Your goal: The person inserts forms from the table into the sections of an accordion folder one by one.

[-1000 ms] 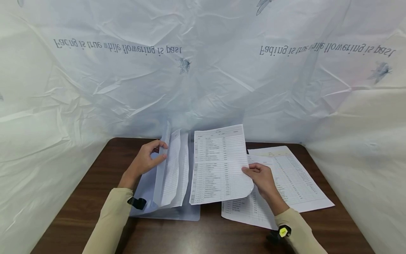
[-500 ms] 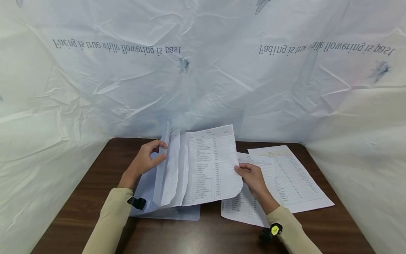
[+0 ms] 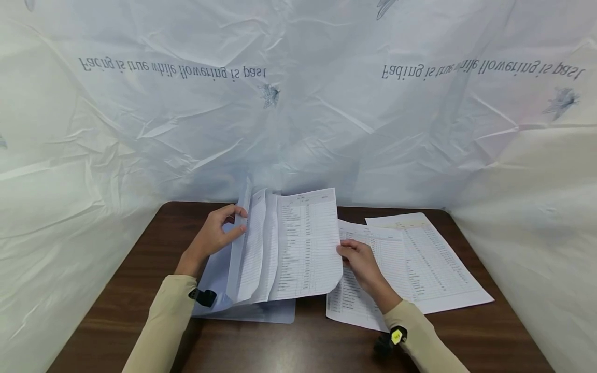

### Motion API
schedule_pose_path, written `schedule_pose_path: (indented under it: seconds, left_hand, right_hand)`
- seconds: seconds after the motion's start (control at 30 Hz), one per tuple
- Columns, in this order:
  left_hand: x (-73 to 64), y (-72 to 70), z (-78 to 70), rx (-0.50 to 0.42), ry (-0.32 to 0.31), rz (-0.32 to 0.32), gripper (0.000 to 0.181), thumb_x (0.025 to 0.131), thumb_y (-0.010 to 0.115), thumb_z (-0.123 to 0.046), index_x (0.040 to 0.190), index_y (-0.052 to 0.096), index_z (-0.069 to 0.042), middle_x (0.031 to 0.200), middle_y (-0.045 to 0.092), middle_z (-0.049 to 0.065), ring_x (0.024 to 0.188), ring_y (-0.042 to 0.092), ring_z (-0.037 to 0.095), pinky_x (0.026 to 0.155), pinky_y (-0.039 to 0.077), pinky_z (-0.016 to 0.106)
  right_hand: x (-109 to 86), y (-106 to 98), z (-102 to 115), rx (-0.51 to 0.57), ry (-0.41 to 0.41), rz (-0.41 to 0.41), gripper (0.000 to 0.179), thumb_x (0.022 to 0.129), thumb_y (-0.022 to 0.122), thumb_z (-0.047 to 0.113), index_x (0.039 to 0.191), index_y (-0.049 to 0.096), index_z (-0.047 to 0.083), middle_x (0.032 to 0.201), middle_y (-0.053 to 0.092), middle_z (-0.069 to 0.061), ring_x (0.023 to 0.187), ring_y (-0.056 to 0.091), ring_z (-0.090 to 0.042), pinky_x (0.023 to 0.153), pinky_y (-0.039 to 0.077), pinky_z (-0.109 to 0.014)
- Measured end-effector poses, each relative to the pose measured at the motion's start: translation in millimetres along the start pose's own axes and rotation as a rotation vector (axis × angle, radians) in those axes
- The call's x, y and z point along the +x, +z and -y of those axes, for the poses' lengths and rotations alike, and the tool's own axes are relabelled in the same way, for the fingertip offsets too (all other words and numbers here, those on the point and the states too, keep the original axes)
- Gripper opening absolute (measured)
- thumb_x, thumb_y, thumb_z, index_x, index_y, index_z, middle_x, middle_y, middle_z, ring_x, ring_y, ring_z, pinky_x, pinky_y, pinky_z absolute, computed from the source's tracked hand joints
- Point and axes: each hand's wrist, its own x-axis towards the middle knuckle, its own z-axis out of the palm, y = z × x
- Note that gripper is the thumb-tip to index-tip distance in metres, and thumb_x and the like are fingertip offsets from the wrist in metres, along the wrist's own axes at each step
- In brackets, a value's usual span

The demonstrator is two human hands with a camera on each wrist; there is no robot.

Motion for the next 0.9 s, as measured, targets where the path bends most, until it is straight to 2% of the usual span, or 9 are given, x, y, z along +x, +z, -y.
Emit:
schedule_pose_path:
  seconds: [0.2, 0.4, 0.7, 0.9]
  left_hand:
    - [0.2, -0.4, -1.9, 0.004, -0.01, 0.0, 0.021, 0.092, 0.071, -0.008, 0.113, 0.066, -0.006, 0.109, 0.067, 0.007, 0.092, 0.058, 0.015, 0.081, 0.05, 0.027]
    - [0.0, 0.8, -1.2, -0.002, 0.009, -0.01, 0.022, 0.092, 0.071, -0.006, 0.113, 0.067, -0.004, 0.108, 0.067, 0.008, 0.091, 0.059, 0.017, 0.081, 0.051, 0.028]
    - [0.1, 1.7, -2.0, 0.001, 0.006, -0.008, 0.022, 0.091, 0.071, -0.008, 0.112, 0.066, -0.005, 0.108, 0.067, 0.007, 0.091, 0.058, 0.015, 0.081, 0.05, 0.025]
    - [-0.1, 1.8, -3.0, 0.005, 0.015, -0.011, 0.021, 0.091, 0.072, -0.008, 0.112, 0.066, -0.005, 0.108, 0.067, 0.007, 0.091, 0.058, 0.016, 0.08, 0.051, 0.026]
  right_hand:
    - [-5.6, 3, 0, -0.015, -0.003, 0.01, 0.031, 0.098, 0.063, 0.011, 0.124, 0.065, -0.007, 0.103, 0.07, -0.011, 0.085, 0.063, -0.013, 0.072, 0.054, -0.025]
    - [-8.5, 8, 0, -0.037, -0.035, 0.018, 0.03, 0.097, 0.064, 0.01, 0.121, 0.067, -0.008, 0.104, 0.074, -0.015, 0.083, 0.067, -0.013, 0.071, 0.055, -0.025]
    - [-4.9, 21, -3, 0.007, -0.07, 0.063, 0.029, 0.096, 0.069, 0.008, 0.12, 0.068, -0.008, 0.103, 0.075, -0.016, 0.081, 0.069, -0.013, 0.069, 0.056, -0.024]
    - [-4.5, 32, -2, 0.028, -0.085, 0.104, 0.028, 0.095, 0.071, 0.009, 0.119, 0.07, -0.005, 0.106, 0.075, -0.016, 0.087, 0.071, -0.015, 0.072, 0.057, -0.026]
